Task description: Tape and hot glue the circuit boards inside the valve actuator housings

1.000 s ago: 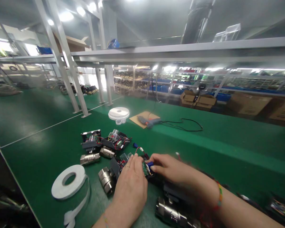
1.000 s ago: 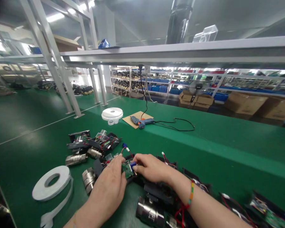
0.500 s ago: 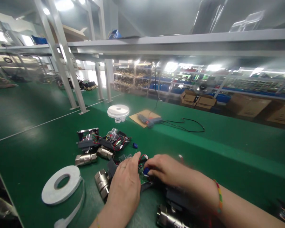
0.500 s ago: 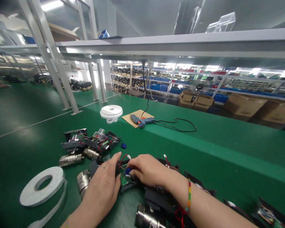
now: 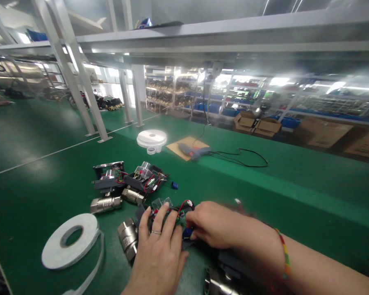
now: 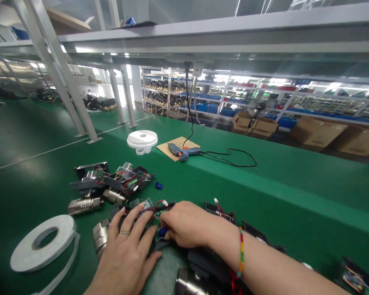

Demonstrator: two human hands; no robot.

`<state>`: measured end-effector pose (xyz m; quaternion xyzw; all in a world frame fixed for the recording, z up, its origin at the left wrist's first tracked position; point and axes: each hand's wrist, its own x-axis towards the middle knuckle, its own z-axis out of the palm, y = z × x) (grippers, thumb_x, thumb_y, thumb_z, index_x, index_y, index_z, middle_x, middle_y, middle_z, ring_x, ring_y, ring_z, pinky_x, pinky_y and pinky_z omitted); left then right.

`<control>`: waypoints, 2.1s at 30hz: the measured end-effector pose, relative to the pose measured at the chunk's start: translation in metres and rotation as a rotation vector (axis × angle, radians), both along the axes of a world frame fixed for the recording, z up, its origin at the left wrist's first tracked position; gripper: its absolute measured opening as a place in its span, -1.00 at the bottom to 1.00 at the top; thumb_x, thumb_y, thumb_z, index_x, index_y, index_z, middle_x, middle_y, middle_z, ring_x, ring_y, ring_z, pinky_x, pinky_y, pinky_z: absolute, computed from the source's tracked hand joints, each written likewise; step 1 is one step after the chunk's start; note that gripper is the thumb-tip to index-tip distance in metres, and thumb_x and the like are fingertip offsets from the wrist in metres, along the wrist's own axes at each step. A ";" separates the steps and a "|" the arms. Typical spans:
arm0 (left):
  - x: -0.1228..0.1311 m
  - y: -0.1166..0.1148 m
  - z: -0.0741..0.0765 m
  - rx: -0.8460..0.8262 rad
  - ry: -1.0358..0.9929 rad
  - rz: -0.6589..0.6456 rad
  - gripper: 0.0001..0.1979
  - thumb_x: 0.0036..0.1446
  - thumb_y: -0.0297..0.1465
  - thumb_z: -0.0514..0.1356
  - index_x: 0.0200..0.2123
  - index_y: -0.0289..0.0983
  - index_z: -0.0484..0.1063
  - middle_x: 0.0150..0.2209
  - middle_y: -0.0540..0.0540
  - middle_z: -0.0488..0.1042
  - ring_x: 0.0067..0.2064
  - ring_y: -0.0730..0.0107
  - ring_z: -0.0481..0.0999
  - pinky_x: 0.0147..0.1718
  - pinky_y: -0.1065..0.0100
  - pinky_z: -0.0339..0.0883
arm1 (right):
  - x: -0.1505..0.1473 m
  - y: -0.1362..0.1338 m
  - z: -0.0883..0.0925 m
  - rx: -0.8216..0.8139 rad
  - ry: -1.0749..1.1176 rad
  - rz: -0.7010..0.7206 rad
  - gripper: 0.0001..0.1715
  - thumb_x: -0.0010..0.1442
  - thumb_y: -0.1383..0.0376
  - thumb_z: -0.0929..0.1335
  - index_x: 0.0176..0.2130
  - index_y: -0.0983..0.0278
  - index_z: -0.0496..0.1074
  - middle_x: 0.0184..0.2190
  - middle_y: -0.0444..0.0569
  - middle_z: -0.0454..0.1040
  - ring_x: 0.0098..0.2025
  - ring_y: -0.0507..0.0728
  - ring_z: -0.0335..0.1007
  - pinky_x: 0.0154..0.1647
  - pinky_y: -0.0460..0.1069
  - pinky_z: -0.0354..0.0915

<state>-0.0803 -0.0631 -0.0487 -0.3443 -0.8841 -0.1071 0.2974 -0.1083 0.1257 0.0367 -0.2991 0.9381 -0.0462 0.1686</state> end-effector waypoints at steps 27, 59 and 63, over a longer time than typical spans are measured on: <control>-0.008 -0.006 -0.005 0.007 0.020 -0.082 -0.74 0.20 -0.21 0.23 -0.12 -0.22 0.51 -0.05 -0.02 0.54 0.10 0.11 0.31 0.27 -0.03 -0.17 | -0.023 -0.002 -0.019 -0.178 -0.237 -0.062 -0.83 0.14 0.44 0.46 -0.29 0.18 0.61 -0.39 -0.17 0.60 -0.29 0.07 0.49 -0.31 -0.13 0.20; -0.005 -0.001 -0.014 0.158 0.014 -0.107 -0.92 0.14 -0.35 0.29 -0.35 -0.17 0.44 -0.08 -0.05 0.51 0.15 0.06 0.31 0.30 -0.11 -0.20 | 0.002 0.009 0.004 -0.063 -0.156 -0.173 -0.81 0.18 0.30 0.49 -0.15 0.24 0.61 -0.17 -0.04 0.63 -0.06 0.15 0.50 -0.10 -0.07 0.28; -0.005 0.000 -0.013 0.179 0.015 -0.095 -0.90 0.14 -0.33 0.31 -0.35 -0.15 0.43 -0.10 -0.03 0.51 0.14 0.09 0.32 0.30 -0.09 -0.20 | 0.006 -0.003 0.008 0.087 -0.072 -0.125 -0.88 0.15 0.27 0.50 -0.24 0.20 0.64 -0.27 -0.01 0.63 -0.09 0.25 0.48 -0.15 0.03 0.26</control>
